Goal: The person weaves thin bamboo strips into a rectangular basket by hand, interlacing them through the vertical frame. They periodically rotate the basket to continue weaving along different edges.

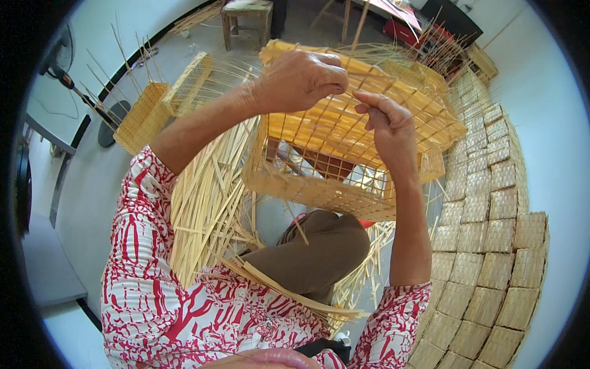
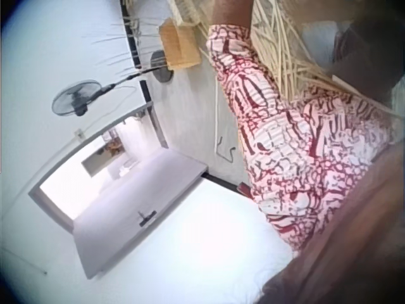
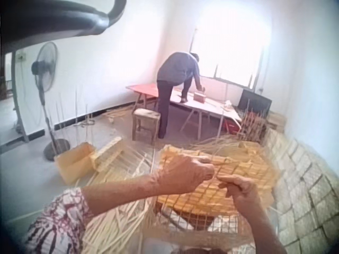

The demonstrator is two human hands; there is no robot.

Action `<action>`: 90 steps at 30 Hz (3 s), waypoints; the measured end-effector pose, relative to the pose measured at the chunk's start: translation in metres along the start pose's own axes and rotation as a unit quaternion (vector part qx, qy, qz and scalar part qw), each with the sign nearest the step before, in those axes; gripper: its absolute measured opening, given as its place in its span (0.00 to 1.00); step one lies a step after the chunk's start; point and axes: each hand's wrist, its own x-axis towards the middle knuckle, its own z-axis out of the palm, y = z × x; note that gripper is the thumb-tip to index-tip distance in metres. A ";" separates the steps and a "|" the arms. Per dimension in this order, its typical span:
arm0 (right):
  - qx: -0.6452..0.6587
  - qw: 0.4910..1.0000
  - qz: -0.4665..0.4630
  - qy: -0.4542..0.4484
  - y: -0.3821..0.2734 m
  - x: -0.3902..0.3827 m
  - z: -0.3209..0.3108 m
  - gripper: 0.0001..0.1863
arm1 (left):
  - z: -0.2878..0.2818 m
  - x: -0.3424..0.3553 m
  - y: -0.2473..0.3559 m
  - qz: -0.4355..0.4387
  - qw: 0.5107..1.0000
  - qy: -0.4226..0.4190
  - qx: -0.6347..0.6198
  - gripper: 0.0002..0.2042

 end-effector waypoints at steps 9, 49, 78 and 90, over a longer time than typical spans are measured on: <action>0.198 0.953 0.171 -0.155 -0.002 -0.028 0.038 0.25 | 0.005 0.015 0.002 -0.111 0.964 0.101 -0.220 0.05; -0.328 0.943 -0.042 0.045 0.001 0.045 -0.024 0.18 | -0.004 0.001 -0.009 0.165 0.944 0.030 0.284 0.06; -0.323 0.943 -0.055 0.051 0.001 0.038 -0.025 0.16 | -0.022 0.008 -0.033 -0.071 0.985 -0.062 0.143 0.20; -0.363 0.927 -0.048 0.078 0.008 0.044 -0.019 0.16 | -0.003 0.000 0.005 -0.045 0.975 0.100 0.195 0.35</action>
